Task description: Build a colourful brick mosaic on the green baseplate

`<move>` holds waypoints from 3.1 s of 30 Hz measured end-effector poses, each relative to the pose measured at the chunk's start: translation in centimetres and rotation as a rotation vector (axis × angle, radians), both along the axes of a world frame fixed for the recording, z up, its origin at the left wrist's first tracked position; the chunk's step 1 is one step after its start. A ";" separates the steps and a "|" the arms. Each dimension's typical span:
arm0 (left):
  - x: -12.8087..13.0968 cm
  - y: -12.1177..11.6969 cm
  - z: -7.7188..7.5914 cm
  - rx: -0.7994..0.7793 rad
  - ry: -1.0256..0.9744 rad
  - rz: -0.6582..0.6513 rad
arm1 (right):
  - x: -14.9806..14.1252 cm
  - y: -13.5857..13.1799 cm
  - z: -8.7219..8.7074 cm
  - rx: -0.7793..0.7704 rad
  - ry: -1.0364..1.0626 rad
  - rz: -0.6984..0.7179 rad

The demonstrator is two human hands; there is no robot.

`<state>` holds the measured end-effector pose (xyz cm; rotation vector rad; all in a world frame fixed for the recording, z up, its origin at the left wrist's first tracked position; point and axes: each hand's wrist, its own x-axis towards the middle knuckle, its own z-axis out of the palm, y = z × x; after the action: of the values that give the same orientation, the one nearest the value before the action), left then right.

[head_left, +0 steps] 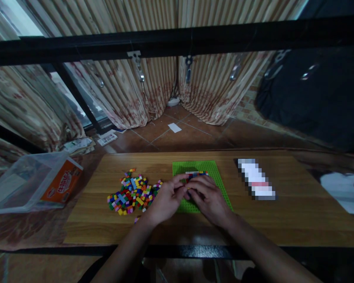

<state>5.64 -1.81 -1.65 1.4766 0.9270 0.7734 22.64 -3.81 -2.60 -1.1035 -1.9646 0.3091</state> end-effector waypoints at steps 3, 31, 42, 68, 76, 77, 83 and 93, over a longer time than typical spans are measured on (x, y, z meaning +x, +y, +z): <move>0.1 0.1 -0.1 -0.114 -0.091 0.057 | -0.1 -0.1 0.1 -0.023 0.026 -0.010; 0.4 -0.2 0.1 0.144 0.479 0.097 | 2.1 2.4 -2.4 -0.091 0.029 -0.218; 0.0 -0.1 0.1 0.200 0.517 0.111 | 2.2 3.2 -3.1 -0.372 0.298 -0.241; -0.2 0.0 -0.1 0.175 0.550 0.096 | 2.1 3.7 -2.7 -0.493 0.393 -0.256; -3.0 1.2 1.0 0.233 0.678 0.088 | 2.4 3.3 -2.4 -0.530 0.307 -0.263; -4.1 1.6 1.2 0.252 0.730 0.111 | 2.5 3.2 -2.4 -0.527 0.296 -0.257; -11.5 3.5 2.0 0.146 1.132 0.444 | 2.9 3.2 -2.4 -0.555 0.248 -0.260; -14.4 2.9 1.4 0.087 1.137 0.349 | 4.0 3.6 -3.2 -0.569 0.226 -0.297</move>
<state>-8.77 1.14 -0.23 1.8536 2.0498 0.1320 26.63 -0.16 -5.76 -1.6176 -1.5176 0.8243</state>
